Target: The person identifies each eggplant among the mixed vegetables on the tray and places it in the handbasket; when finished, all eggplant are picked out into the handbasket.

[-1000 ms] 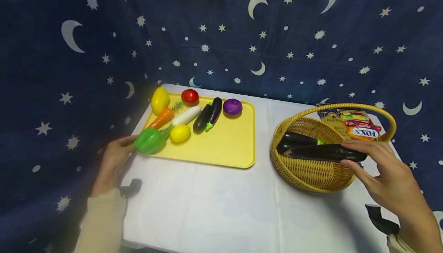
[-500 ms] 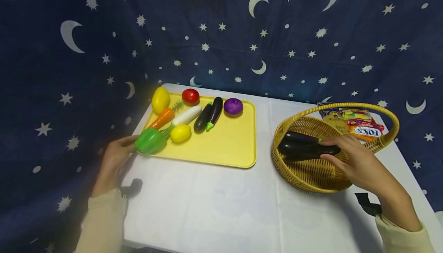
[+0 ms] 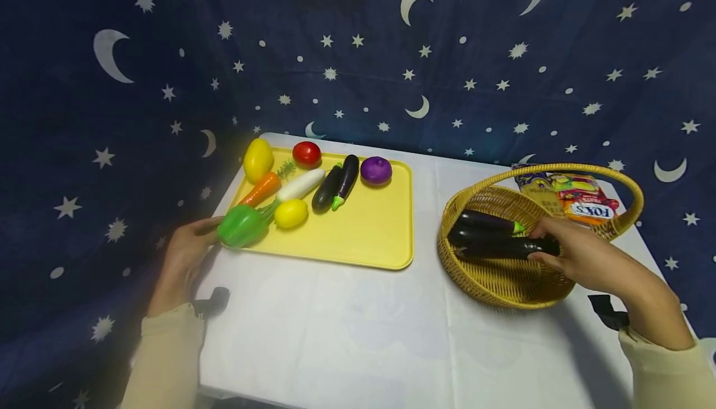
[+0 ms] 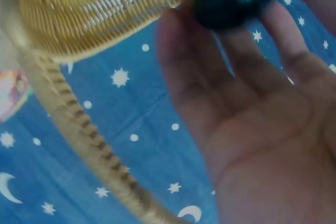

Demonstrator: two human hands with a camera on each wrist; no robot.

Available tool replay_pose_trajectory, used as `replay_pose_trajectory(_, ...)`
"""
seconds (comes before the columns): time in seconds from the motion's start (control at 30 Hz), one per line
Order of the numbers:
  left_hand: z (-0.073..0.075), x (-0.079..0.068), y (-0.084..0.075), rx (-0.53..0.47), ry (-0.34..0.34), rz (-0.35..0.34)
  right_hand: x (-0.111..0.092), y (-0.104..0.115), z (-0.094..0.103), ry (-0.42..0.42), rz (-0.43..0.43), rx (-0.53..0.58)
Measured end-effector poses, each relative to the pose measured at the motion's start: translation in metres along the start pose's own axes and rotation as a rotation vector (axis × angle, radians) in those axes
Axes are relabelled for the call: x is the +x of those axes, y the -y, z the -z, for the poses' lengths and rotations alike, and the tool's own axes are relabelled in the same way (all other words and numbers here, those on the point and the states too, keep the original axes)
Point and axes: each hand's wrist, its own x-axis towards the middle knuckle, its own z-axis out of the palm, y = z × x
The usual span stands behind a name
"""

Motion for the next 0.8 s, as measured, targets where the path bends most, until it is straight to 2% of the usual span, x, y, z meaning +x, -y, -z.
replay_pose_trajectory(0.23,0.002,0.001,0.002,0.003,0.003,-0.001,0.028,0.000,0.010,0.281,0.048,0.032)
replay_pose_trajectory(0.4,0.001,0.003,0.002,0.006,0.005,-0.002,0.045,0.002,0.007,0.452,-0.007,0.043)
replay_pose_trajectory(0.63,-0.001,0.001,-0.001,0.028,0.005,-0.007,0.049,-0.005,-0.008,0.555,-0.031,0.050)
replay_pose_trajectory(0.8,0.002,0.000,0.001,0.029,0.007,-0.001,0.054,-0.003,-0.014,0.586,-0.015,0.037)
